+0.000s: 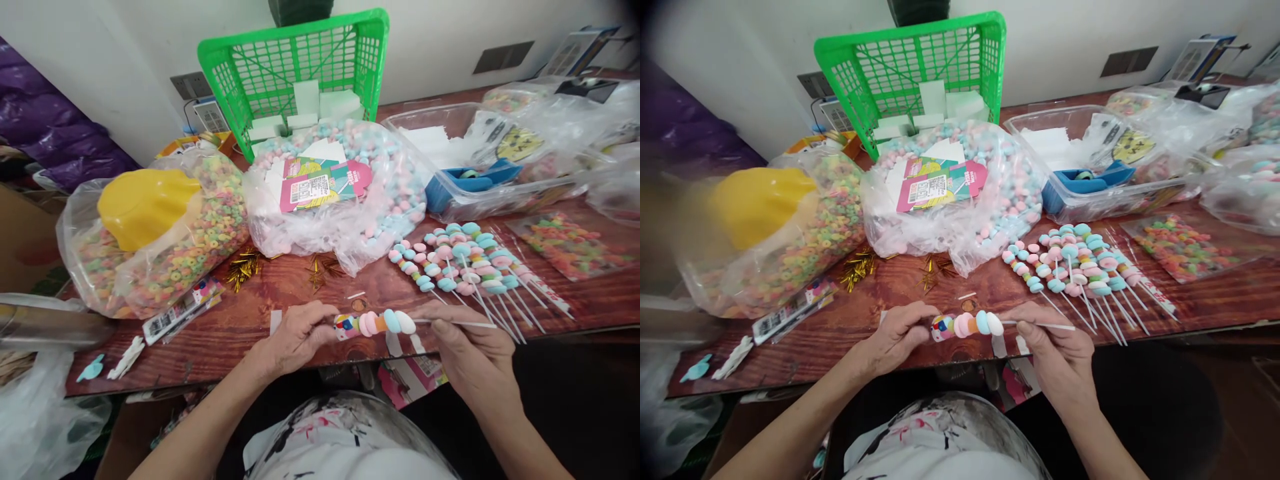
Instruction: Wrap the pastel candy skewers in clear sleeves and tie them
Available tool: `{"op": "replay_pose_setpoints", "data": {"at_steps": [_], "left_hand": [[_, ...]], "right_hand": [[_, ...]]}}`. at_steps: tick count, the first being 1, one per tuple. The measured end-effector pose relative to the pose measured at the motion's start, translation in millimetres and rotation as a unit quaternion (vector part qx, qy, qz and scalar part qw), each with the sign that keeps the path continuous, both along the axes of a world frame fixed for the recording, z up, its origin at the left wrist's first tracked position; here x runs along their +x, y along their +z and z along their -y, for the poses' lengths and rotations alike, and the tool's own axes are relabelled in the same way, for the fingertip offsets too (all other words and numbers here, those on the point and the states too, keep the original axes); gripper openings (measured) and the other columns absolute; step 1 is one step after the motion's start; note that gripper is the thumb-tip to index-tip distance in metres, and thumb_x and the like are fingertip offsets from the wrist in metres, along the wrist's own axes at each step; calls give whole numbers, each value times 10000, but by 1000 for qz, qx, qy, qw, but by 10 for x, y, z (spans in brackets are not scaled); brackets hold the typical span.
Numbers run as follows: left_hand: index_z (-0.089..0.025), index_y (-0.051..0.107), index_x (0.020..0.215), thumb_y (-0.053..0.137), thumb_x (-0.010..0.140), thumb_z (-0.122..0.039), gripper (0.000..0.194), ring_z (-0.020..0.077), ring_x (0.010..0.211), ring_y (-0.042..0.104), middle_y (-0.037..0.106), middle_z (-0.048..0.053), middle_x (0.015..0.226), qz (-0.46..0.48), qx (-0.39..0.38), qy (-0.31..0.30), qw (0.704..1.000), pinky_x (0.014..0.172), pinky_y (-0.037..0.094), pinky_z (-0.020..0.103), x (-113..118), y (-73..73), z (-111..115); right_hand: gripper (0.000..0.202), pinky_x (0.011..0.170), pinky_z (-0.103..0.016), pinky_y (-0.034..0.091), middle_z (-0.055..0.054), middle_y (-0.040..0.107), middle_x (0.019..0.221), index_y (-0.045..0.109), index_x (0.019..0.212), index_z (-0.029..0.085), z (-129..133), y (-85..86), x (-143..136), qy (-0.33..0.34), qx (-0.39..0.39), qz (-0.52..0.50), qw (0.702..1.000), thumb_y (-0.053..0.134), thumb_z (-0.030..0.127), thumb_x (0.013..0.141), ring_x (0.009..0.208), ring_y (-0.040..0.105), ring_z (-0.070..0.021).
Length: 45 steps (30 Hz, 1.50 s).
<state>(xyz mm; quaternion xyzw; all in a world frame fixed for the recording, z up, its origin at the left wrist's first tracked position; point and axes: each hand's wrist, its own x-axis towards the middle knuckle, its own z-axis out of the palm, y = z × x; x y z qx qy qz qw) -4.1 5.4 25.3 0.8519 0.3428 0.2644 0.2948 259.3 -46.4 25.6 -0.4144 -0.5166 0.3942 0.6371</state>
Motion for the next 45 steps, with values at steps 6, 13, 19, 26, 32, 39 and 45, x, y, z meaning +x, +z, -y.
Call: {"op": "replay_pose_setpoints", "data": {"at_steps": [6,13,19,26,32,39,45], "left_hand": [[-174,599,1090,622,837,-447,373,174,771,569,632,47,845,-116,51,-25,992,664,372,263,44,41,71],[-170,607,1066,584,884,-368,270,156,841,572,645,43,925,-59,-126,-101,985,740,400,232,136,167,65],[-138,628,1025,624,851,-388,305,116,705,515,591,-2,807,19,-234,-85,968,652,387,201,267,231,62],[-157,602,1045,599,851,-458,358,158,852,557,629,34,950,-37,-173,-36,984,764,409,236,391,218,126],[-179,608,1039,676,753,-536,462,156,791,576,646,6,877,-45,-183,26,982,724,423,237,413,193,159],[-190,532,1173,712,762,-282,458,220,966,605,650,47,1100,-145,-124,10,981,800,437,298,372,188,173],[-174,494,1209,536,837,-170,374,257,979,599,634,77,1116,-209,-35,6,977,817,432,369,370,-27,234]], "right_hand": [[122,786,-361,555,-25,711,879,723,909,263,-28,14,6,-18,-38,-49,998,645,212,830,840,661,-195],[164,752,-378,541,-42,713,882,729,936,263,-58,199,27,90,-8,37,995,592,203,870,838,659,-218],[110,734,-300,536,-48,718,865,740,894,230,-91,88,-41,57,-58,13,997,644,227,839,808,661,-186],[54,686,-286,570,-21,727,815,722,841,247,-70,57,-133,10,-137,-67,988,692,271,804,707,687,-165],[46,615,-238,550,-27,721,749,725,803,214,-39,174,-197,-37,-40,114,992,682,227,791,677,681,-163],[60,624,-242,560,-12,712,755,718,802,224,-56,133,-105,-62,-112,15,992,694,279,798,671,674,-150],[111,676,-305,570,-25,717,766,715,849,221,-80,173,-128,-34,-153,-33,987,702,318,796,682,684,-174]]}}
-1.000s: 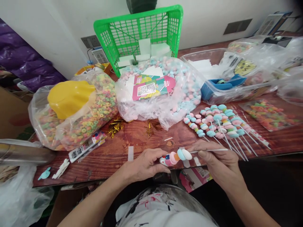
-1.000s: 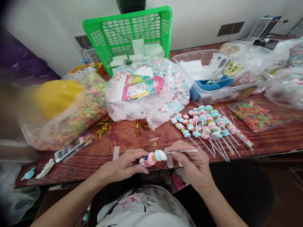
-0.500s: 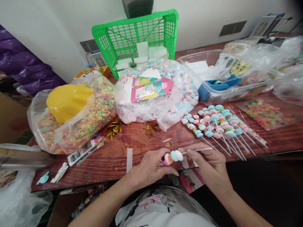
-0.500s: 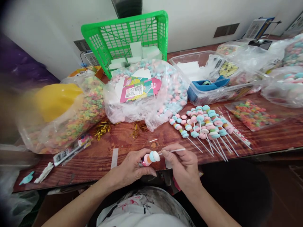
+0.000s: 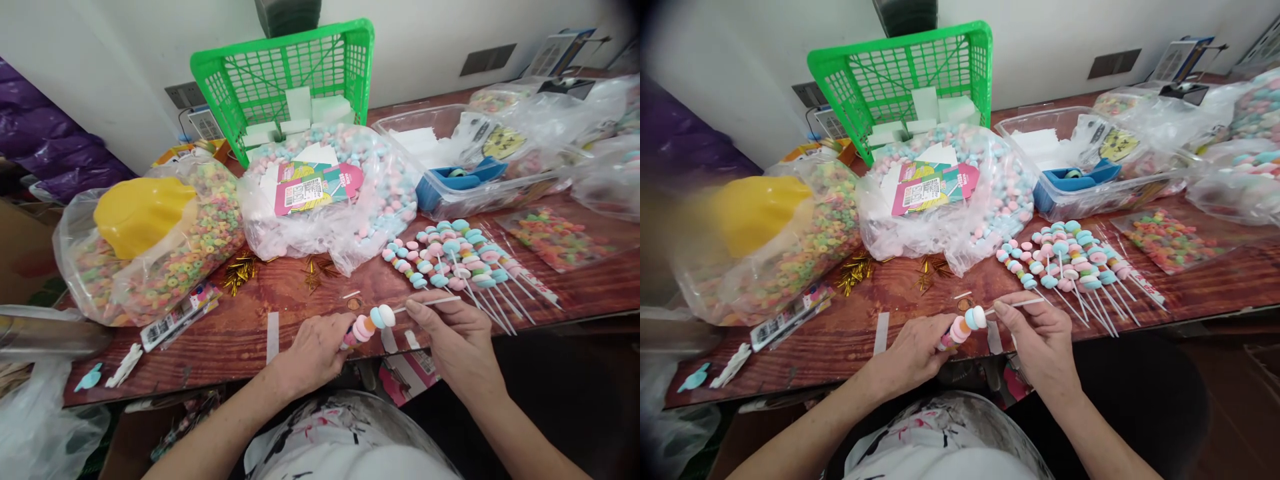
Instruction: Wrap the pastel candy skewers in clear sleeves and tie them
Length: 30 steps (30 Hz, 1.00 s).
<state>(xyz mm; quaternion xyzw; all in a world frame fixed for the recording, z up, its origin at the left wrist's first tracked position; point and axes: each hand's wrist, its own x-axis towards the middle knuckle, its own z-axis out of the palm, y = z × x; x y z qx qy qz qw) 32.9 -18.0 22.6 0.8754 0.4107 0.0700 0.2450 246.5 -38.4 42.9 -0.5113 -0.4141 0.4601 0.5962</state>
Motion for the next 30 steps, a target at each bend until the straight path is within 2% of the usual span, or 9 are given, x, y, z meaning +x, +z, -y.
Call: {"op": "replay_pose_setpoints", "data": {"at_steps": [3,8,12,16,19,21,23,27,30], "left_hand": [[-171,516,1162,522,831,-138,333,246,952,600,642,71,1072,14,4,4,1000,792,425,351,11,2,3],[-180,557,1047,667,788,-237,287,156,785,593,656,3,903,146,-118,59,980,691,412,253,68,152,-27],[-184,569,1067,766,700,-228,420,142,781,583,651,-17,891,192,-185,87,960,709,416,237,99,219,-32],[-204,541,1168,777,694,-262,533,184,886,597,662,12,996,184,-207,65,959,808,438,282,124,275,-17],[-225,426,1348,725,749,-283,672,252,1074,569,621,76,1207,148,-196,45,968,942,415,374,129,299,11],[-235,255,1464,683,782,-269,806,288,1237,475,476,124,1410,135,-180,54,973,1031,356,441,118,280,35],[-242,126,1505,645,812,-268,866,295,1317,396,356,142,1497,139,-167,70,974,1074,310,477,99,237,57],[-231,81,1513,614,844,-306,859,285,1252,458,469,146,1401,154,-161,103,969,1051,336,486,85,157,89],[-230,66,1516,611,846,-286,865,279,1239,466,496,140,1372,165,-162,99,968,1050,340,473,110,152,104]], "right_hand": [[91,654,-259,559,-18,714,741,716,825,219,-12,81,-47,-14,19,32,999,700,303,795,671,676,-153],[30,548,-185,514,5,698,682,711,750,219,13,97,-107,-45,93,126,987,699,230,776,599,643,-115],[55,547,-203,511,-13,703,700,710,757,204,41,50,-54,16,124,156,980,666,201,791,611,645,-129],[92,494,-206,492,-19,685,674,706,750,193,32,37,9,68,115,138,981,643,223,812,569,621,-126],[65,555,-220,523,-9,685,689,707,761,203,14,14,23,-5,107,117,987,667,238,799,607,635,-131],[42,597,-233,538,-4,691,720,708,780,213,12,-15,32,-66,95,91,989,687,249,787,638,642,-135],[40,622,-248,544,-6,694,741,710,789,216,24,-48,44,-96,93,83,988,700,253,777,666,645,-144],[43,647,-281,550,-22,702,767,718,804,214,80,-104,42,-107,110,105,983,707,241,772,681,647,-161],[38,640,-285,556,-23,709,777,721,809,223,105,-102,11,-100,118,99,983,697,234,782,678,656,-165]]}}
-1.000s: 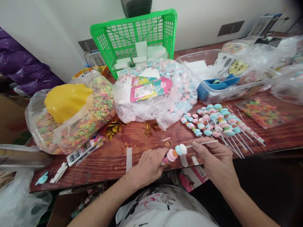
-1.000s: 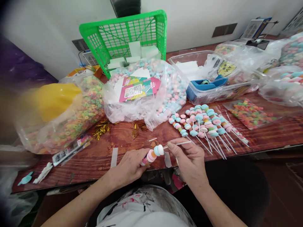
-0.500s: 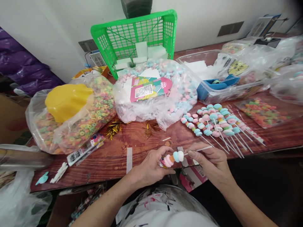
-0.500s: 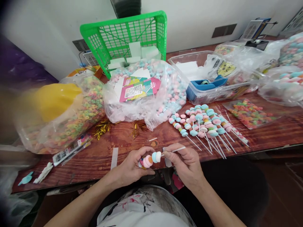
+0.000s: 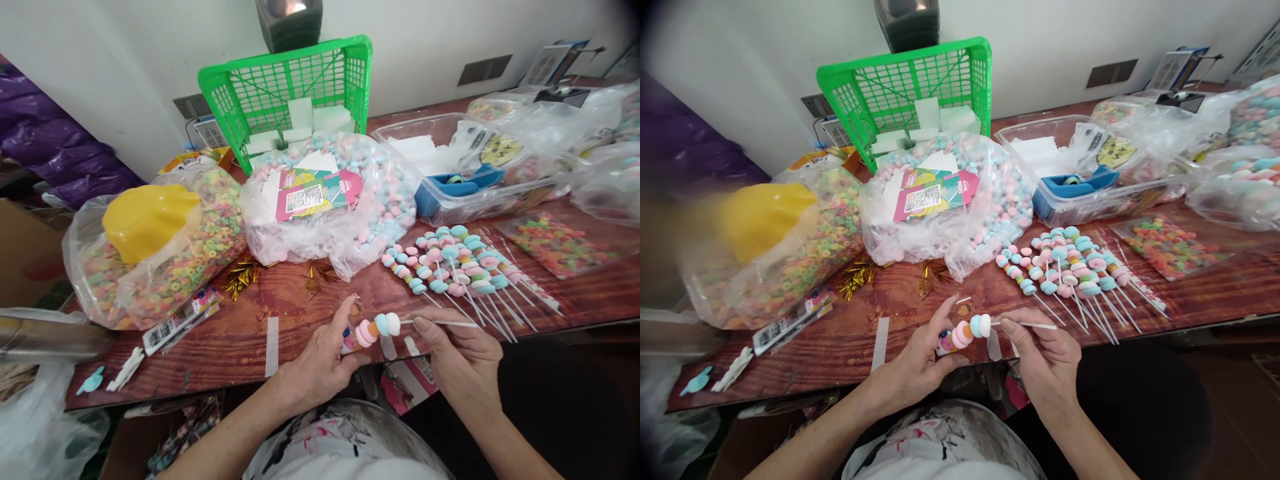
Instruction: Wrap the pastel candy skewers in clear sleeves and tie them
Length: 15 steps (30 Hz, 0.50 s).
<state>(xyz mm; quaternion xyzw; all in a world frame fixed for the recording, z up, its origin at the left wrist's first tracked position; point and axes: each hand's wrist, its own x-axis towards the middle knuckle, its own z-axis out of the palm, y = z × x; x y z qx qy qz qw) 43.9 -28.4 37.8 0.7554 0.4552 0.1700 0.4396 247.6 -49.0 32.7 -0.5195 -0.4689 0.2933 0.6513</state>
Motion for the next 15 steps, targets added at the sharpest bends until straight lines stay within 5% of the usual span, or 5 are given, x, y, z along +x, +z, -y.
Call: {"op": "replay_pose_setpoints", "data": {"at_steps": [6,9,12,15], "left_hand": [[-270,-26,1514,634,830,-349,954,302,1253,450,279,153,1530,-6,-57,-53,997,1041,349,467,41,78,-1],[-240,-5,1517,704,769,-347,1036,307,1248,439,365,168,1464,35,-76,-99,992,1015,371,436,38,127,-38],[-264,16,1514,738,729,-264,1067,221,999,565,579,96,1130,127,-168,-157,965,832,462,326,28,188,-88],[-310,-46,1500,733,737,-244,1092,108,660,503,510,-30,769,212,-309,-181,909,587,404,203,16,233,-119]], "right_hand": [[47,587,-236,547,-14,708,725,726,772,217,-106,137,31,95,-31,-8,995,702,256,774,639,659,-147],[102,573,-239,538,-18,696,709,717,755,198,-223,192,127,173,-68,-32,982,699,296,780,620,651,-145],[117,608,-245,529,-13,687,714,712,739,201,-327,193,218,224,-68,-44,971,693,304,790,646,639,-139],[102,636,-264,522,-13,681,720,708,753,208,-355,177,257,230,-53,-38,971,674,286,808,677,632,-148]]}}
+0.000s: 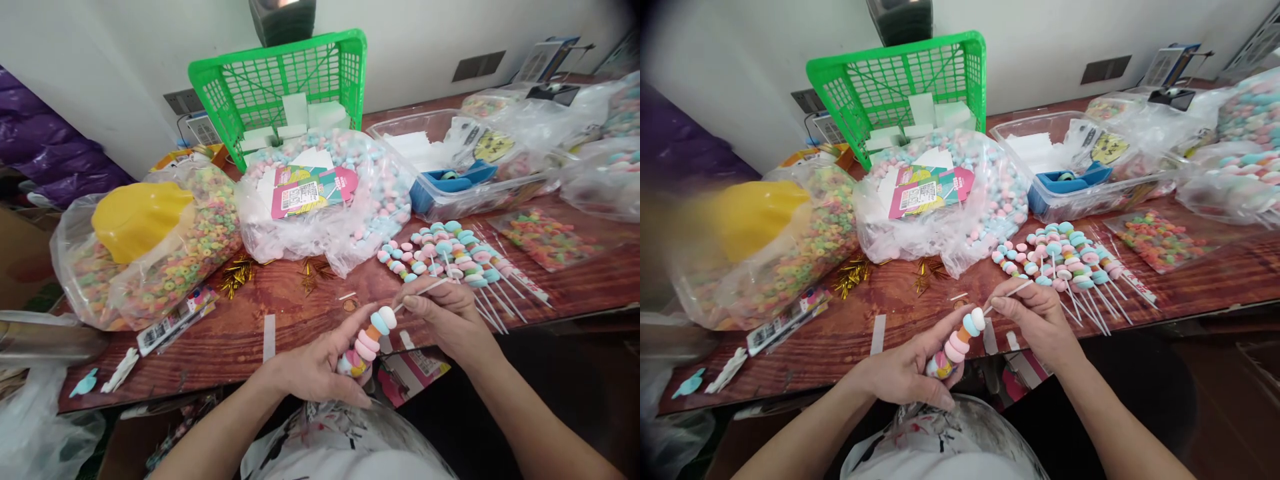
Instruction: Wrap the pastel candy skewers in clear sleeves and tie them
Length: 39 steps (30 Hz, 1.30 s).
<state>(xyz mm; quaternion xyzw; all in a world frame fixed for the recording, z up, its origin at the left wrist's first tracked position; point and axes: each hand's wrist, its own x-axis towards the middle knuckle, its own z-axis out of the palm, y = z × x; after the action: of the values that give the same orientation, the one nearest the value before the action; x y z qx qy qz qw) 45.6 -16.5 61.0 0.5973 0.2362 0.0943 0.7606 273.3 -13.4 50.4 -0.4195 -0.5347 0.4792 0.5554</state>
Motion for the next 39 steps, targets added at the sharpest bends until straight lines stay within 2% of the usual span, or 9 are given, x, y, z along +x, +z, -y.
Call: {"op": "replay_pose_setpoints", "data": {"at_steps": [3,8,13,17,19,21,23,31,39], "left_hand": [[-338,-57,1493,762,711,-258,1136,82,623,440,459,-48,744,15,-59,17,998,555,361,175,6,6,-1],[-338,-47,1495,755,713,-354,1120,123,803,523,554,18,977,0,-31,79,996,712,442,233,69,-16,12],[-290,-50,1499,725,739,-314,1086,133,827,563,588,39,1035,-3,16,111,994,772,455,271,74,-63,5],[-231,9,1508,709,744,-240,1036,155,834,561,617,52,1038,-91,169,148,970,787,457,292,21,-82,5],[-211,262,1459,704,752,-254,835,173,852,557,627,51,1023,-140,254,175,941,794,446,298,-7,-85,13],[-181,558,1199,641,799,-231,411,158,804,534,625,27,923,-172,314,191,914,758,421,272,-40,-96,25],[-155,618,900,556,835,-178,93,123,705,479,572,-6,775,-183,334,191,905,676,379,235,-79,-118,41],[-132,589,885,716,745,-366,300,89,652,394,456,-45,722,-128,193,156,960,592,317,199,-155,-94,92],[-145,489,613,827,547,-471,474,57,534,318,402,-83,566,-69,61,-45,995,482,272,193,-209,-140,56]], "right_hand": [[83,653,-301,524,-18,691,744,715,793,224,68,41,-22,-5,44,35,998,643,245,830,703,644,-172],[158,625,-338,525,-20,700,752,730,894,262,236,203,-115,-4,142,86,986,611,175,837,664,642,-188],[125,550,-264,518,-33,680,694,700,770,199,273,169,-170,-44,33,68,996,626,273,839,624,636,-162],[67,658,-266,541,-22,697,796,699,828,216,274,26,-177,-121,25,45,991,649,259,833,725,651,-157],[60,704,-291,547,-20,704,831,702,863,227,285,-2,-187,-150,45,32,987,655,237,828,766,657,-169],[69,700,-306,551,-21,708,827,708,870,231,296,10,-202,-157,59,30,985,659,229,822,756,659,-176],[76,696,-313,551,-26,711,830,717,869,232,304,42,-215,-164,72,36,983,660,223,819,764,660,-183],[178,729,-344,532,-19,716,848,719,908,260,290,107,-218,-80,144,68,984,604,138,846,796,669,-200],[118,652,-333,539,-13,707,742,727,815,248,20,187,-76,95,78,73,990,616,229,849,700,665,-193]]}}
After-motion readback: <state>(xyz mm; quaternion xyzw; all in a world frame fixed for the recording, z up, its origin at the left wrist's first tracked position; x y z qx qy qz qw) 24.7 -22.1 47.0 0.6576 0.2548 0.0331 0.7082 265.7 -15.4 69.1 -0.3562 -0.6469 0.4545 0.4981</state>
